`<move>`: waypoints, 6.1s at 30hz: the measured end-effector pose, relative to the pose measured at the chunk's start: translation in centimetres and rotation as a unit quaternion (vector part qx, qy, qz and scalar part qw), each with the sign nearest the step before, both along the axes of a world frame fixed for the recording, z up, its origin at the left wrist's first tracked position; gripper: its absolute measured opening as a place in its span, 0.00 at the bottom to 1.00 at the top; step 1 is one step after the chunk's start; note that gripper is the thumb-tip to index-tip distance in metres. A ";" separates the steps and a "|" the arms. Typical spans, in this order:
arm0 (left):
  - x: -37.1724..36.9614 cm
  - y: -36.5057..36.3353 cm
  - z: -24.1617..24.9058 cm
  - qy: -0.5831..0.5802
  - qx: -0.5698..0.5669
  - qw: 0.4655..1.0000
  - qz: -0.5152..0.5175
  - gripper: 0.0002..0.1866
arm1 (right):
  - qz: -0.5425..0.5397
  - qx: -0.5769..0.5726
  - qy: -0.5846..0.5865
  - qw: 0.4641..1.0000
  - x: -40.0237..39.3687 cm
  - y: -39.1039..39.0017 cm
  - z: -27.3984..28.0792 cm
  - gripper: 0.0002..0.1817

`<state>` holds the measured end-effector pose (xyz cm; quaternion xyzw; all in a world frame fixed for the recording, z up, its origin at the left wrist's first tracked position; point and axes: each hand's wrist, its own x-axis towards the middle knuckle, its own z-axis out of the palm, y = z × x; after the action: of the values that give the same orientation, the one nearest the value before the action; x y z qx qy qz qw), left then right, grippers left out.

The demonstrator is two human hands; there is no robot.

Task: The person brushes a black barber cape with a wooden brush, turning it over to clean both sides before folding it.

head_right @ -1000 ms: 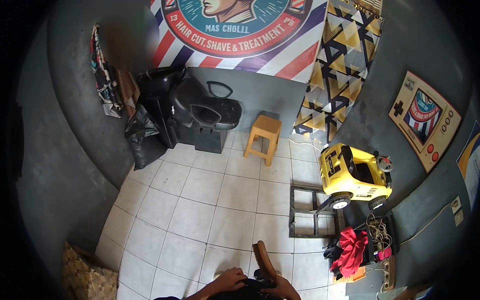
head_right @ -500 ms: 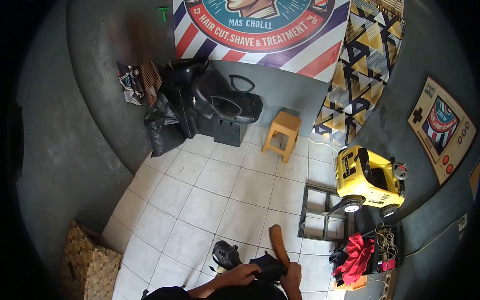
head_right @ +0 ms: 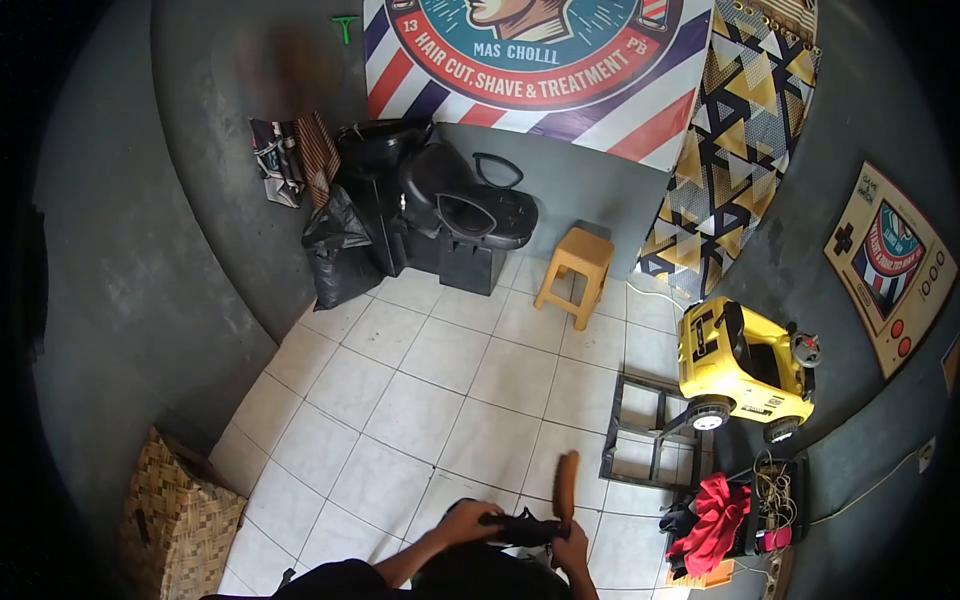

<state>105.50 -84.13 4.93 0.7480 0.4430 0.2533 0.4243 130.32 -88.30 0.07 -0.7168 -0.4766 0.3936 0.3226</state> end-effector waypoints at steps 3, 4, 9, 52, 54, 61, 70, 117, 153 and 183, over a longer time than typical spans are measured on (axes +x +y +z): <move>-0.5 4.3 2.6 -0.063 0.041 0.996 0.043 0.13 | 0.042 0.105 -0.082 0.990 0.0 4.8 5.2 0.16; -0.3 6.2 4.6 -0.076 0.087 0.993 0.033 0.13 | 0.048 0.191 -0.094 0.976 0.8 6.6 5.6 0.15; 0.9 5.3 22.7 -0.143 0.302 0.938 0.097 0.18 | -0.019 0.469 -0.023 0.883 -2.1 8.3 26.5 0.10; -6.7 -2.1 -2.8 0.156 -0.069 0.979 -0.113 0.19 | 0.231 -0.165 -0.194 0.939 -8.0 -0.9 4.3 0.19; -5.7 -0.8 2.2 0.075 -0.034 0.997 -0.010 0.20 | 0.117 -0.125 -0.116 0.978 -8.5 0.5 9.5 0.18; -3.3 -0.5 20.5 -0.147 0.355 0.905 0.180 0.22 | -0.055 0.456 -0.050 0.887 -10.1 1.9 20.3 0.15; -5.1 -0.2 -5.7 0.288 -0.101 0.920 -0.247 0.22 | 0.216 -0.245 -0.217 0.920 -9.5 -2.3 3.8 0.18; 10.3 -1.2 18.3 -0.151 -0.087 0.969 0.178 0.08 | -0.087 -0.074 0.456 0.883 7.1 -4.3 1.9 0.17; 7.6 -3.4 8.9 -0.221 -0.478 0.815 -0.242 0.24 | 0.116 0.141 0.164 0.969 5.4 -8.0 15.6 0.13; 14.6 -2.8 3.4 0.119 -0.052 0.947 -0.293 0.26 | -0.305 0.015 0.563 0.768 7.4 -7.0 14.5 0.14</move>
<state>120.09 -86.89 8.34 0.8463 0.2643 0.0034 0.4625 137.71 -95.26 14.61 -0.4695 0.0284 0.6000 0.6471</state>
